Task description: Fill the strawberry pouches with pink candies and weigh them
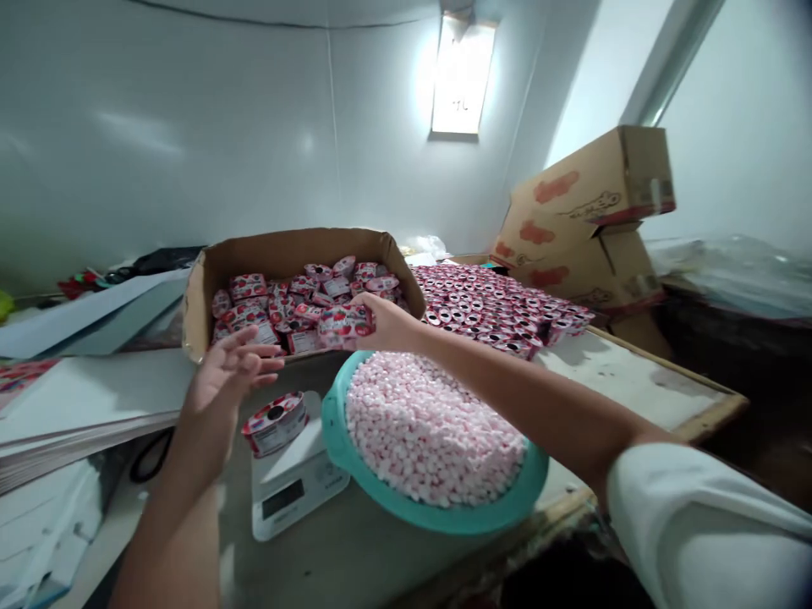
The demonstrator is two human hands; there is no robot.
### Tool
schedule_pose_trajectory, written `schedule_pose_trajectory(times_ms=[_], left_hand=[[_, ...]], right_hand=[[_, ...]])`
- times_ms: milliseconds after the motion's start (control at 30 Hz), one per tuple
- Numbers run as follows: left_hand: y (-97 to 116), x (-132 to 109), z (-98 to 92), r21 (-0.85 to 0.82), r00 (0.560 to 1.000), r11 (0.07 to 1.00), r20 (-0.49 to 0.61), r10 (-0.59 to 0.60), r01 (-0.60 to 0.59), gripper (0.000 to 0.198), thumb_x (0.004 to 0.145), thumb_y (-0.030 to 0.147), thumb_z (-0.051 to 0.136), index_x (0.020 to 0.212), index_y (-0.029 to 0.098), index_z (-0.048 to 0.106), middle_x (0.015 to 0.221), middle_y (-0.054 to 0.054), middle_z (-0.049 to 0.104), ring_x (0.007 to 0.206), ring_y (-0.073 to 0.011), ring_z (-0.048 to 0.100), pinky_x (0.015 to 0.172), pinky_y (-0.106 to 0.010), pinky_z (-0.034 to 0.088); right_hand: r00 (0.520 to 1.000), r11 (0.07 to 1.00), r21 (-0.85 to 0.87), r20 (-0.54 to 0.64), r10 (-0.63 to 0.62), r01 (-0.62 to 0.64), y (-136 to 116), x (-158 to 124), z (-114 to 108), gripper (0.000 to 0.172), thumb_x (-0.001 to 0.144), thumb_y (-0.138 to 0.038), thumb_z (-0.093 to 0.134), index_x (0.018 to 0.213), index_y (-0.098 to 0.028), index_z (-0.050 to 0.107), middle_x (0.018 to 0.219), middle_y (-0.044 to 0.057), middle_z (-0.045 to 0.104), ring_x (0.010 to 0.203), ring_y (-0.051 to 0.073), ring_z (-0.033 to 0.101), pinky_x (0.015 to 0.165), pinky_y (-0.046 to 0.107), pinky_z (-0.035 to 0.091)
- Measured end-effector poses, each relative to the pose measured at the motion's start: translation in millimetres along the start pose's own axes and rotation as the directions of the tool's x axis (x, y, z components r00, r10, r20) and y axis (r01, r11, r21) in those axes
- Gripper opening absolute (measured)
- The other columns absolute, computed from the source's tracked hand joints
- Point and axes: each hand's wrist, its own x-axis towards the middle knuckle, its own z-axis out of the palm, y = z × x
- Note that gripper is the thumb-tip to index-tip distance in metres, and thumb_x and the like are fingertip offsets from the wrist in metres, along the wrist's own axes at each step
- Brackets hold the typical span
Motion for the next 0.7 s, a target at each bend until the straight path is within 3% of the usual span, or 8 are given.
schedule_pose_trajectory(times_ms=[167, 267, 367, 467, 533, 567, 633, 700], left_hand=[[8.3, -10.4, 81.5, 0.151, 0.958, 0.985, 0.26, -0.118, 0.08, 0.085, 0.069, 0.053, 0.079, 0.139, 0.021, 0.043, 0.139, -0.017, 0.057, 0.126, -0.0323, 0.058, 0.1, -0.044, 0.052], [3.7, -9.0, 121.8, 0.189, 0.939, 0.976, 0.304, -0.16, 0.105, 0.073, 0.062, 0.044, 0.086, 0.122, 0.019, 0.054, 0.123, -0.013, 0.067, 0.116, -0.0319, 0.064, 0.099, -0.045, 0.052], [-13.4, -5.9, 134.6, 0.071, 0.978, 0.993, 0.184, -0.102, 0.09, 0.061, 0.053, 0.043, 0.09, 0.101, 0.02, 0.06, 0.104, -0.008, 0.073, 0.104, -0.0326, 0.068, 0.092, -0.045, 0.056], [-27.7, -10.4, 131.4, 0.108, 0.996, 0.992, 0.051, -0.066, 0.06, 0.059, 0.049, 0.037, 0.093, 0.097, 0.022, 0.062, 0.097, -0.005, 0.072, 0.097, -0.0291, 0.07, 0.087, -0.04, 0.057], [-25.3, -19.3, 134.7, 0.098, 1.0, 0.995, 0.006, 0.018, -0.018, 0.054, 0.053, 0.036, 0.091, 0.096, 0.022, 0.062, 0.093, -0.002, 0.071, 0.092, -0.0231, 0.071, 0.083, -0.033, 0.057], [-21.6, -23.7, 140.2, 0.065, 0.999, 0.997, 0.043, 0.034, -0.036, 0.052, 0.055, 0.037, 0.089, 0.095, 0.021, 0.06, 0.089, 0.001, 0.07, 0.09, -0.0204, 0.071, 0.081, -0.03, 0.057], [-15.8, -27.7, 155.4, 0.091, 0.983, 0.995, 0.183, 0.014, -0.031, 0.047, 0.061, 0.043, 0.084, 0.095, 0.019, 0.061, 0.087, 0.003, 0.069, 0.09, -0.0174, 0.071, 0.081, -0.027, 0.055], [-14.9, -25.8, 164.2, 0.096, 0.986, 0.995, 0.165, -0.03, 0.014, 0.051, 0.06, 0.044, 0.085, 0.094, 0.018, 0.057, 0.085, 0.001, 0.069, 0.088, -0.0187, 0.071, 0.078, -0.028, 0.055]], right_hand=[[0.934, 0.935, 0.076, -0.119, -0.337, 0.347, -3.5, -70.5, -21.0, 0.065, 0.067, -0.038, 0.079, 0.121, -0.015, 0.051, 0.117, 0.013, 0.058, 0.103, 0.024, 0.058, 0.088, 0.035, 0.049], [0.916, 0.906, 0.159, -0.154, -0.37, 0.392, 15.0, -78.8, -16.2, 0.065, 0.066, -0.035, 0.081, 0.12, -0.015, 0.05, 0.12, 0.014, 0.056, 0.11, 0.025, 0.056, 0.095, 0.037, 0.049], [0.959, 0.934, 0.222, -0.112, -0.261, 0.28, 35.2, -76.9, -11.4, 0.08, 0.061, -0.034, 0.087, 0.127, -0.015, 0.047, 0.132, 0.016, 0.052, 0.121, 0.027, 0.053, 0.105, 0.04, 0.045], [0.991, 0.952, 0.286, 0.052, -0.127, 0.107, 44.4, -83.8, -13.2, 0.098, 0.063, -0.031, 0.088, 0.144, -0.015, 0.035, 0.147, 0.018, 0.044, 0.128, 0.026, 0.051, 0.108, 0.038, 0.043], [0.969, 0.969, 0.247, 0.242, -0.058, -0.003, 44.5, -95.8, -22.4, 0.094, 0.068, -0.031, 0.084, 0.148, -0.016, 0.037, 0.148, 0.016, 0.045, 0.126, 0.025, 0.053, 0.106, 0.037, 0.045], [0.948, 0.983, 0.176, 0.319, -0.004, -0.054, 45.7, -102.3, -29.3, 0.09, 0.067, -0.03, 0.085, 0.146, -0.019, 0.042, 0.146, 0.015, 0.047, 0.12, 0.026, 0.056, 0.104, 0.038, 0.047], [0.936, 0.994, 0.038, 0.342, 0.085, -0.104, 53.1, -111.2, -42.2, 0.073, 0.067, -0.029, 0.084, 0.135, -0.021, 0.058, 0.133, 0.012, 0.057, 0.114, 0.027, 0.059, 0.103, 0.04, 0.047], [0.914, 0.991, -0.042, 0.384, 0.134, -0.127, 59.3, -111.0, -47.1, 0.063, 0.067, -0.03, 0.084, 0.127, -0.021, 0.065, 0.122, 0.011, 0.06, 0.105, 0.028, 0.062, 0.097, 0.042, 0.05]])
